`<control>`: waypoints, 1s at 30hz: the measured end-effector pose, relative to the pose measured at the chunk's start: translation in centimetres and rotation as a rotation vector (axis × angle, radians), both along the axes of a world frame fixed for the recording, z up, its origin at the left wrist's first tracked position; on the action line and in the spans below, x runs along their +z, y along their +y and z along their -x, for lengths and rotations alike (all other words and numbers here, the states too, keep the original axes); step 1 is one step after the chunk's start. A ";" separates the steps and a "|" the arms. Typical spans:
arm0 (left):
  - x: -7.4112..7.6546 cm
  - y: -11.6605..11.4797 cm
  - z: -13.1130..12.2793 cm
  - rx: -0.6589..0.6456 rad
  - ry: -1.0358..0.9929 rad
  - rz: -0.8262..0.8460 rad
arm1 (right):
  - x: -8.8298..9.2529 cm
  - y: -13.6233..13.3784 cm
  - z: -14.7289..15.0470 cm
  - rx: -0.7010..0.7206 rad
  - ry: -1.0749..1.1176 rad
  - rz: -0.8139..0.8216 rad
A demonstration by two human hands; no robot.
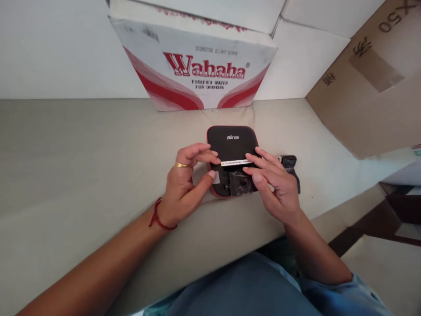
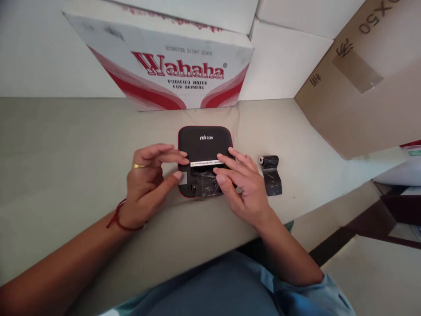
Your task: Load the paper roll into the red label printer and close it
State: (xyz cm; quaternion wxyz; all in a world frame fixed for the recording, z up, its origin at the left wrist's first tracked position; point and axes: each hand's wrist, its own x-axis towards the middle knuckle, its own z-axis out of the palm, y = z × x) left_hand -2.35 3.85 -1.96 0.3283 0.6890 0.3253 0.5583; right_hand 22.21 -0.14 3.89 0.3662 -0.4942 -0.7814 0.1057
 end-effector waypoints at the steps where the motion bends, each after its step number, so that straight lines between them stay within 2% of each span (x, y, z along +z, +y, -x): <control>1: -0.4 0.1 0.1 0.009 -0.039 0.036 | -0.2 -0.5 0.0 0.004 0.003 -0.002; 4: -1.7 0.5 0.3 -0.012 -0.086 0.187 | -0.6 -1.9 -0.3 0.023 0.004 -0.020; 7: -2.5 1.0 0.7 -0.143 -0.150 0.385 | -1.1 -3.0 -0.9 0.047 -0.028 -0.088; 10: -3.1 1.2 0.7 -0.222 -0.244 0.517 | -1.7 -3.6 -1.3 0.022 -0.071 -0.197; 16: -3.2 0.4 -0.2 -0.279 -0.336 0.613 | -2.1 -3.0 -1.0 0.019 -0.067 -0.257; 21: -3.0 0.4 -0.8 -0.306 -0.379 0.594 | -0.9 -2.3 -1.2 0.103 -0.097 -0.274; 23: -3.2 0.6 -0.9 -0.315 -0.386 0.570 | 0.2 -1.9 -1.3 0.189 -0.098 -0.232; 25: -3.5 0.7 -1.0 -0.306 -0.395 0.544 | 1.8 -1.3 -1.3 0.235 -0.082 -0.115; 30: -4.2 0.9 -1.1 -0.270 -0.394 0.512 | 5.6 2.7 -0.3 0.031 -0.101 0.336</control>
